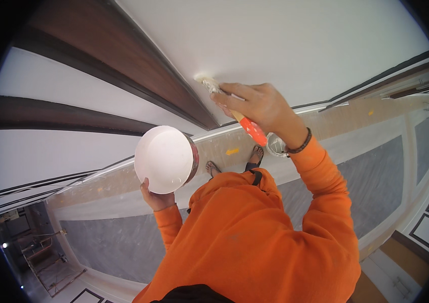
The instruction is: The person paints a white ceiling with dark brown curved beams using a paintbrush and a small white bowl of paint. They repeatedly dip the brush into the bowl and apply paint to the ceiling surface between the beams.
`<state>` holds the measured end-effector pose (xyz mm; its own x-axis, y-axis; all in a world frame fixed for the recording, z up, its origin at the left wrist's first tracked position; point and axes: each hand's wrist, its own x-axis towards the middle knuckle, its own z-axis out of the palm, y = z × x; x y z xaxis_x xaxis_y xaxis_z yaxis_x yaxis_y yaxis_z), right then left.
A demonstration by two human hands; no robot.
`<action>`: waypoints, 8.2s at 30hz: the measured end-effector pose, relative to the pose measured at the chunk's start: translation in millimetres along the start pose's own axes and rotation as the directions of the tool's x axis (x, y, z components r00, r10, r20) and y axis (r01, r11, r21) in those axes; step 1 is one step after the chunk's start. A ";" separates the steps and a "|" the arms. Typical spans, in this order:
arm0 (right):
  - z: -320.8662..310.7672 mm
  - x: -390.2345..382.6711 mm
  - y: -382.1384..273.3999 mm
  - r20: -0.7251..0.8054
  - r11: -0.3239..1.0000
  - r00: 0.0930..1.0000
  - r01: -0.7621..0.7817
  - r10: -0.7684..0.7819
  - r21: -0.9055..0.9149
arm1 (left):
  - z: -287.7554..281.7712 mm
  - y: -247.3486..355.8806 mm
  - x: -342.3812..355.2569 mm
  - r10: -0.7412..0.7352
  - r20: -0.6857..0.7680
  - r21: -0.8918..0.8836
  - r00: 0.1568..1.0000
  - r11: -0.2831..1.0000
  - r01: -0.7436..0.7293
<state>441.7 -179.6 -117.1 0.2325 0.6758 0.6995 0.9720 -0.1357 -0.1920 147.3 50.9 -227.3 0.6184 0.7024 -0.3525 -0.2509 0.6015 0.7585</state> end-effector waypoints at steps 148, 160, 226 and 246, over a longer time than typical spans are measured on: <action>-219.7 243.0 -39.5 0.159 0.900 0.904 0.416 -0.396 -0.125 | 0.9 8.4 24.8 0.036 0.126 -0.081 0.991 0.996 -0.026; -260.1 311.5 -57.3 -0.028 0.674 0.773 0.534 -0.634 -0.510 | 1.3 7.3 28.3 -0.033 0.139 -0.117 0.990 0.992 0.050; -317.1 546.1 61.7 -0.475 0.918 0.813 0.168 -0.335 -0.359 | 44.9 -104.4 232.1 -0.339 0.090 -0.044 0.936 0.938 0.344; -65.7 756.1 460.5 -0.170 0.571 0.709 0.376 -0.685 -0.730 | 223.8 -80.5 662.6 -0.350 0.094 -0.018 0.932 0.935 0.353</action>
<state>1067.4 221.3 368.6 -0.4948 0.4485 0.7443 0.6674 -0.3523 0.6561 743.9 382.7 -399.3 0.7342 0.4084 -0.5424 -0.0299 0.8175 0.5751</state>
